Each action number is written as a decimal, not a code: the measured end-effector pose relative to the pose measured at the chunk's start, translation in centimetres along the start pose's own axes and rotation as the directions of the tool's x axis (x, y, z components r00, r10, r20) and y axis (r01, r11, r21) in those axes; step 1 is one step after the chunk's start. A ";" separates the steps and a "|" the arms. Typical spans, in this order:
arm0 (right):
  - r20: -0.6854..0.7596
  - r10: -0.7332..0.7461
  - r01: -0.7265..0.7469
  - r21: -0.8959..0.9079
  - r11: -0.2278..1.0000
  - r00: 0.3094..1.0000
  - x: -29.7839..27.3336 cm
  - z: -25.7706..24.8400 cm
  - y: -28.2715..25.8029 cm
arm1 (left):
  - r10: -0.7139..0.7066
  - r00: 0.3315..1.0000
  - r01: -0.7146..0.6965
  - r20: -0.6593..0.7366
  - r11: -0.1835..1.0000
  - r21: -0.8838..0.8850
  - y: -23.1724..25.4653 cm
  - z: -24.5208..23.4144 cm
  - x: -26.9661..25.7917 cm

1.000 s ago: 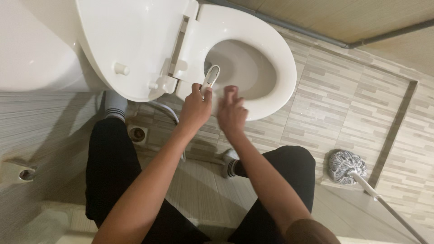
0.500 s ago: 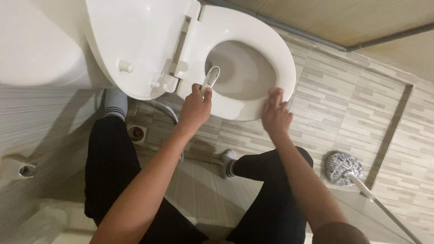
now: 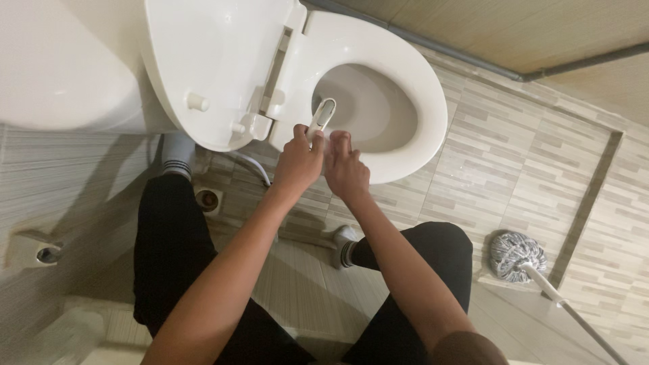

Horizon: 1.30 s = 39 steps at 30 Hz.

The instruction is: The person squats in front of a toilet and uses a handheld bidet sprayer to rinse the toilet seat and rim. They hold the sprayer in one hand and use the other hand to wipe the seat and rim surfaces with water.

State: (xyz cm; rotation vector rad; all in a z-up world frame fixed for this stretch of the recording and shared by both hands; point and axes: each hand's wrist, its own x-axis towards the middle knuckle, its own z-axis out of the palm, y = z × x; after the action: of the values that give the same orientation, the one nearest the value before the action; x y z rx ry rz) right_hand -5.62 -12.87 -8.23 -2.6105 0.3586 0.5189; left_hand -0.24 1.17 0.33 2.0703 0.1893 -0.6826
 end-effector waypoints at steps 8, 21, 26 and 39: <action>-0.005 0.155 -0.153 -0.214 0.965 0.988 -2.0 -5.9 6.8 | -0.001 0.999 0.000 0.037 1.000 0.024 0.5 0.0 -0.3; -0.090 0.031 -0.046 -0.170 0.984 0.995 1.3 -1.4 3.6 | 0.049 0.999 -0.049 -0.006 0.998 0.026 0.4 0.1 -0.2; -0.055 -0.030 0.025 -0.082 0.996 0.998 -1.8 -0.3 3.0 | 0.019 1.000 -0.019 -0.008 0.999 0.047 0.6 0.3 -0.1; -0.128 0.197 -0.225 -0.260 0.939 0.972 -0.3 -8.0 11.4 | 0.038 0.999 -0.038 -0.002 0.998 0.046 0.4 0.5 -0.2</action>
State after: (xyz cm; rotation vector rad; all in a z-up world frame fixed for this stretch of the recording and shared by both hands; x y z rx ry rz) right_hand -7.31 -26.53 -5.80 -2.8903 0.6483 0.5420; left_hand -0.49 0.55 0.53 2.1134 0.1365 -0.6666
